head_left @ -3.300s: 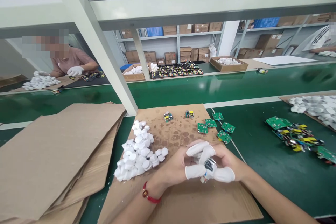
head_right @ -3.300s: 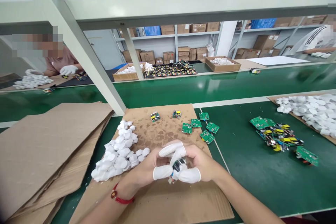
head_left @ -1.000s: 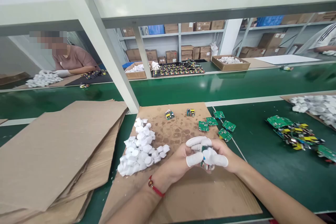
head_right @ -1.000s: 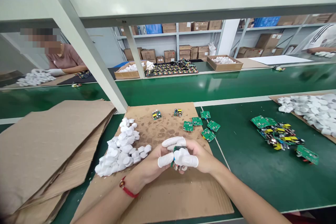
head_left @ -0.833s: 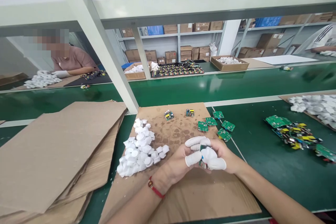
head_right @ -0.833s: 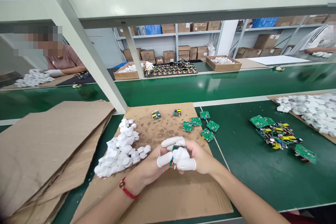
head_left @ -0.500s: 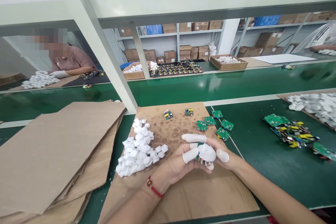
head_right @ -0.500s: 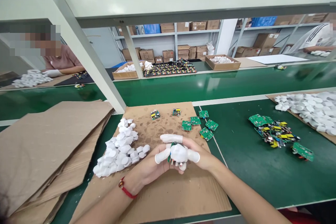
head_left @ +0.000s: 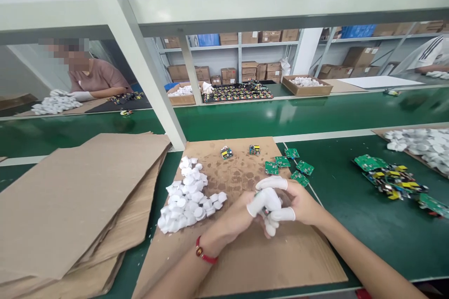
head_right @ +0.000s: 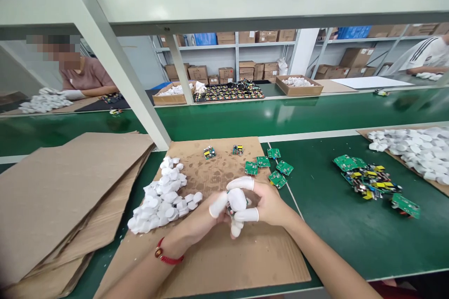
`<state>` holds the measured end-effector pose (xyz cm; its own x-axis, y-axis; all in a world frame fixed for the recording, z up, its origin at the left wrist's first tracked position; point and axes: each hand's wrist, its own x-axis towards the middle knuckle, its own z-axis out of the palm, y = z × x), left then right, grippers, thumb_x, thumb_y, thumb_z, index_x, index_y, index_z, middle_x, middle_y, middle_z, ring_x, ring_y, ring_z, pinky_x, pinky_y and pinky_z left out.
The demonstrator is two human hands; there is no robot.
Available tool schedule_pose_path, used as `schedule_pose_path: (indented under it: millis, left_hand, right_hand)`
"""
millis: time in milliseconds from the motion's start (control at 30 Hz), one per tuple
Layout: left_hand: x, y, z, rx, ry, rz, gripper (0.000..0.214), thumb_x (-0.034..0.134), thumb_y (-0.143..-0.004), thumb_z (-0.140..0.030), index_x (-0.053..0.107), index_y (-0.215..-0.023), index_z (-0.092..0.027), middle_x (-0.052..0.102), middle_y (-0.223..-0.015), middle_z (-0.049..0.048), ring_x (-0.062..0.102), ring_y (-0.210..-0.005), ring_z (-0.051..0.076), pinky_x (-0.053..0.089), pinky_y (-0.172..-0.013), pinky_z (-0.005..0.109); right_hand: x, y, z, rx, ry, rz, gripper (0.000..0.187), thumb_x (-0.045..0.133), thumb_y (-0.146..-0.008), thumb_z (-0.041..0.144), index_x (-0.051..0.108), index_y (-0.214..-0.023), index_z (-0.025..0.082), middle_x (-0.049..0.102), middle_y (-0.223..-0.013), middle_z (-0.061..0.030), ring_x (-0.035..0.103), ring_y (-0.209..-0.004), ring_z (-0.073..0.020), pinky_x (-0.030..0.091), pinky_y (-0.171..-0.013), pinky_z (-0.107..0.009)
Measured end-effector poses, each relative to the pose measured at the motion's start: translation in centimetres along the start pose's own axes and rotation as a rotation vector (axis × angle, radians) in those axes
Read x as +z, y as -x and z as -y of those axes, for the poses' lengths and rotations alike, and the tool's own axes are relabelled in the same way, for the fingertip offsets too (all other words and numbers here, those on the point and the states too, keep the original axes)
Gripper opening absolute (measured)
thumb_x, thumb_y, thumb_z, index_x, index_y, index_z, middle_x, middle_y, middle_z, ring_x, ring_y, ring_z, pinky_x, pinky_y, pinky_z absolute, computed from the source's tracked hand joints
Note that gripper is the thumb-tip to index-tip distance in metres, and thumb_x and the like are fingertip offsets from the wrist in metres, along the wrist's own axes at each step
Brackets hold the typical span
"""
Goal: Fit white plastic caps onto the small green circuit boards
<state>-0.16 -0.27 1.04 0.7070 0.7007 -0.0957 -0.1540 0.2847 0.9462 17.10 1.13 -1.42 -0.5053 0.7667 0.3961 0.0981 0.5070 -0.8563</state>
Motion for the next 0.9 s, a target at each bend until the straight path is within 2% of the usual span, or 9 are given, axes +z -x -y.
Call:
schedule_pose_path:
  millis: [133,233,300,367,433,600,700,800,900]
  left_hand:
    - [0.5,0.4,-0.5,-0.07,-0.217,-0.005,0.043,0.062,-0.067,-0.053,0.051,-0.057,-0.012,0.053,-0.051,-0.0004,0.049,-0.041,0.006,0.038,-0.044,0.018]
    - [0.4,0.3,-0.5,-0.09,-0.233,-0.013,0.041,0.061,-0.068,-0.051,0.05,-0.057,-0.013,0.053,-0.051,-0.0011,0.048,-0.039,0.006,0.038,-0.041,0.017]
    - [0.1,0.2,-0.4,-0.079,-0.212,0.002,0.039,0.062,-0.069,-0.049,0.051,-0.059,-0.013,0.053,-0.051,-0.0014,0.048,-0.04,0.006,0.039,-0.041,0.018]
    - [-0.3,0.3,-0.4,-0.055,-0.156,0.018,0.038,0.06,-0.071,-0.048,0.052,-0.059,-0.013,0.054,-0.052,-0.001,0.048,-0.04,0.006,0.04,-0.041,0.018]
    - [-0.7,0.3,-0.4,-0.032,-0.104,0.031,0.038,0.059,-0.073,-0.047,0.052,-0.059,-0.012,0.054,-0.051,-0.0007,0.047,-0.039,0.006,0.04,-0.043,0.019]
    - [-0.6,0.5,-0.6,-0.026,-0.121,0.081,0.041,0.056,-0.073,-0.052,0.051,-0.061,-0.013,0.051,-0.049,-0.0016,0.045,-0.037,0.005,0.037,-0.041,0.017]
    - [-0.2,0.4,-0.6,-0.02,-0.121,0.024,0.046,0.052,-0.072,-0.057,0.05,-0.06,-0.013,0.046,-0.049,-0.0031,0.041,-0.037,0.004,0.034,-0.037,0.017]
    - [0.0,0.4,-0.7,-0.021,-0.159,-0.01,0.037,0.054,-0.074,-0.049,0.05,-0.062,-0.014,0.044,-0.049,-0.0043,0.04,-0.037,0.004,0.033,-0.036,0.016]
    - [0.1,0.4,-0.7,0.004,-0.237,0.011,0.023,0.055,-0.075,-0.034,0.049,-0.064,-0.014,0.045,-0.049,-0.0054,0.04,-0.039,0.004,0.032,-0.039,0.016]
  right_hand:
    - [-0.1,-0.2,0.4,-0.091,0.128,0.012,0.033,0.072,-0.067,0.026,0.061,-0.097,0.02,0.063,-0.088,-0.0064,0.06,-0.08,-0.0203,0.047,-0.071,-0.03]
    - [0.0,-0.2,0.5,-0.075,0.081,0.051,0.033,0.07,-0.069,0.026,0.06,-0.1,0.021,0.062,-0.094,-0.0068,0.059,-0.085,-0.0204,0.046,-0.075,-0.031]
    - [0.1,-0.1,0.5,-0.012,-0.036,0.1,0.041,0.07,-0.071,0.03,0.056,-0.108,0.022,0.059,-0.103,-0.0077,0.058,-0.09,-0.0205,0.046,-0.076,-0.031]
    - [0.3,0.1,0.4,0.069,-0.192,0.15,0.059,0.073,-0.068,0.037,0.048,-0.12,0.025,0.054,-0.111,-0.0081,0.058,-0.092,-0.0204,0.048,-0.073,-0.03]
    - [0.3,0.3,0.3,0.121,-0.297,0.164,0.071,0.075,-0.065,0.039,0.042,-0.126,0.028,0.053,-0.112,-0.007,0.058,-0.092,-0.0204,0.049,-0.071,-0.029]
    - [0.2,0.2,0.5,0.054,-0.241,0.117,0.05,0.07,-0.073,0.033,0.052,-0.119,0.026,0.054,-0.116,-0.0088,0.054,-0.104,-0.0233,0.045,-0.087,-0.036]
    - [0.3,0.1,0.8,0.04,-0.321,0.16,0.05,0.069,-0.073,0.035,0.051,-0.119,0.027,0.051,-0.124,-0.0107,0.056,-0.103,-0.0235,0.045,-0.087,-0.038]
    - [0.5,0.0,1.0,0.032,-0.399,0.175,0.049,0.072,-0.07,0.036,0.054,-0.115,0.027,0.047,-0.128,-0.0115,0.055,-0.106,-0.024,0.044,-0.088,-0.04]
    - [0.7,-0.2,0.9,0.002,-0.371,0.164,0.043,0.072,-0.071,0.032,0.057,-0.111,0.026,0.046,-0.13,-0.0129,0.051,-0.113,-0.0247,0.041,-0.091,-0.04]
